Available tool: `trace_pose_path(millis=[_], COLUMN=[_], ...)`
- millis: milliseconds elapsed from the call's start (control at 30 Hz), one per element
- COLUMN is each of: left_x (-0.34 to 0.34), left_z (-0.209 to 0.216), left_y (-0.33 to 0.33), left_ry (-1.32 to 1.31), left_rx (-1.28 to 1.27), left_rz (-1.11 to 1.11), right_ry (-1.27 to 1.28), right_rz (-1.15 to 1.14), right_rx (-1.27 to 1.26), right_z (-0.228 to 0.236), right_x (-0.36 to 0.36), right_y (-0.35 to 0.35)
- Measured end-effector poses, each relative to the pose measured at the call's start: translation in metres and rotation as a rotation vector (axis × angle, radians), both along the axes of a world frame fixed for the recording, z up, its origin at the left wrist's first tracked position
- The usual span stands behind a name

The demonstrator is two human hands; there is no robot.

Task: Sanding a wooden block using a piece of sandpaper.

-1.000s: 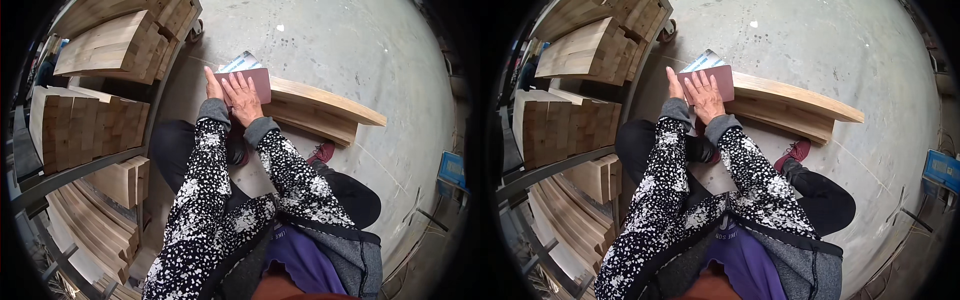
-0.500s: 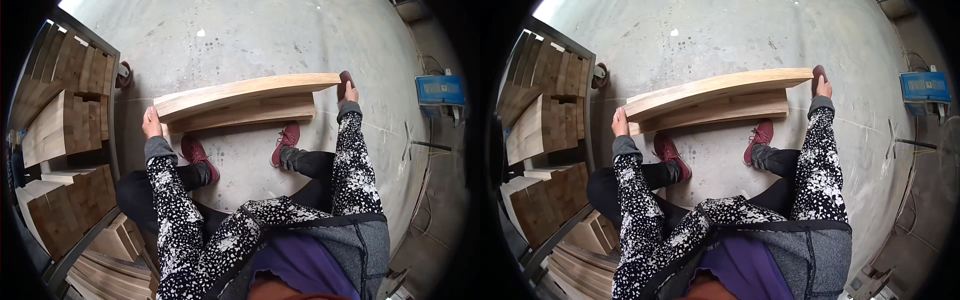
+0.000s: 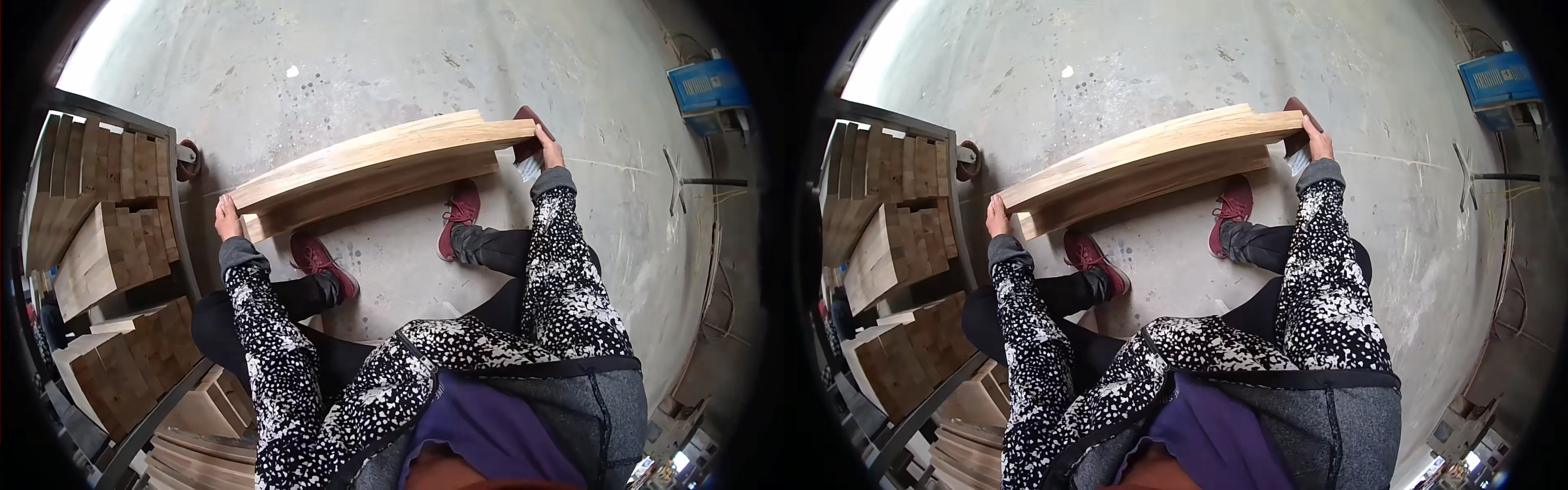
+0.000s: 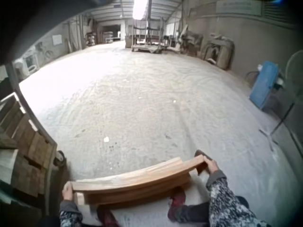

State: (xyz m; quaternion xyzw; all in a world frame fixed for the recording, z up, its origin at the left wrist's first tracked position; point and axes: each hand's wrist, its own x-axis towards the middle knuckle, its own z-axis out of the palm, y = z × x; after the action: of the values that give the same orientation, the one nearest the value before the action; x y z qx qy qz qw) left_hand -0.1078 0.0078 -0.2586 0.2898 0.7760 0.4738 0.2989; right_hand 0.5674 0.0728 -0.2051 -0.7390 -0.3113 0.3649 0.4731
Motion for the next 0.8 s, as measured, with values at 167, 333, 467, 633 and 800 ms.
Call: trace_pose_path(millis=[167, 333, 467, 633, 800], left_x=[-0.003, 0.021, 0.083, 0.178, 0.200], left_z=[0.017, 0.053, 0.145, 0.249, 0.243], left_y=[0.011, 0.005, 0.011, -0.001, 0.001], left_ry=[0.187, 0.554, 0.355, 0.053, -0.221], left_rx=[-0.207, -0.361, 0.139, 0.412, 0.331], left_rz=[-0.120, -0.080, -0.406, -0.870, -1.002], right_ry=[0.050, -0.066, 0.263, 0.559, 0.736], right_rz=[-0.052, 0.169, 0.326, 0.614, 0.720], right_rx=[0.097, 0.307, 0.474, 0.369, 0.260], right_z=[0.065, 0.137, 0.185, 0.200, 0.201], right_x=[-0.026, -0.065, -0.129, -0.202, -0.243], right_y=[-0.018, -0.009, -0.034, -0.054, -0.053])
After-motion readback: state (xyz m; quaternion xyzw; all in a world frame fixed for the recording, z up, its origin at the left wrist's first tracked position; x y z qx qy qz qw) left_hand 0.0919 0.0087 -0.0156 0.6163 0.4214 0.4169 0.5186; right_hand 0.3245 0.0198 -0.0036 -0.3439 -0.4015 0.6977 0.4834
